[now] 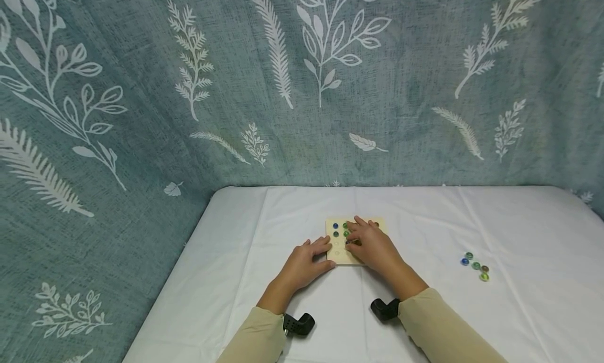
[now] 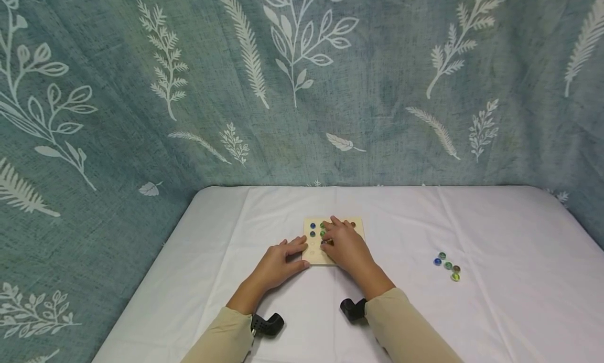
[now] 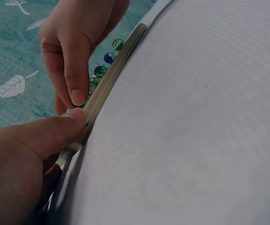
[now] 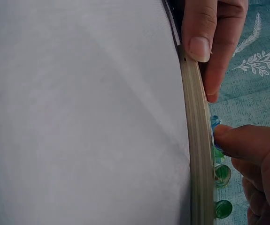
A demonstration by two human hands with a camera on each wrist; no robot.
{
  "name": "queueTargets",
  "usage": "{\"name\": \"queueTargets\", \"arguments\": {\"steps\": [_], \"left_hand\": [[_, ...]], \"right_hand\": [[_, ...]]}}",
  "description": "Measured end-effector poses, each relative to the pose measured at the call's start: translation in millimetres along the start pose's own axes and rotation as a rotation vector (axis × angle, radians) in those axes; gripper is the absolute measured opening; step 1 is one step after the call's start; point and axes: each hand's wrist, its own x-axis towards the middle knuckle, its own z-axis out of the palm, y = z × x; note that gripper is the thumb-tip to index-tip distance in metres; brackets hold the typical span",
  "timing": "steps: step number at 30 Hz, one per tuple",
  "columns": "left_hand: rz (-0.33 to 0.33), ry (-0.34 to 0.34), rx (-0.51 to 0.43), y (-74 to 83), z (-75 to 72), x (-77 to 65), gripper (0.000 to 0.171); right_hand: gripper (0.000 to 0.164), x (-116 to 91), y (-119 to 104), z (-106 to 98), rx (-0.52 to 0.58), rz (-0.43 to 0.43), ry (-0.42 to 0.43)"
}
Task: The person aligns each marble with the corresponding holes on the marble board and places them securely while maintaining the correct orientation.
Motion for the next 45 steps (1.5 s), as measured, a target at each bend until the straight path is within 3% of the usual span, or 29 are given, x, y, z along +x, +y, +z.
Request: {"name": "queueTargets", "arguments": {"steps": [27,37,45], "left_hand": [[0.011,0.006,0.006,0.3,-0.1,0.8,0.053],[-0.004,-0.002,0.021,1.4,-0.3,0.8,0.054],[-0.026,0.004,0.004,5.1,0.2,-0.6,0.054]], "right_hand": [[0.026,3,-4,-2,-0.016,-0.003,-0.036],[0.033,-3,-1,-15,0.077,0.029,-0.019],[0.037,-20,27,-43,0.218,0.143,0.046]]}}
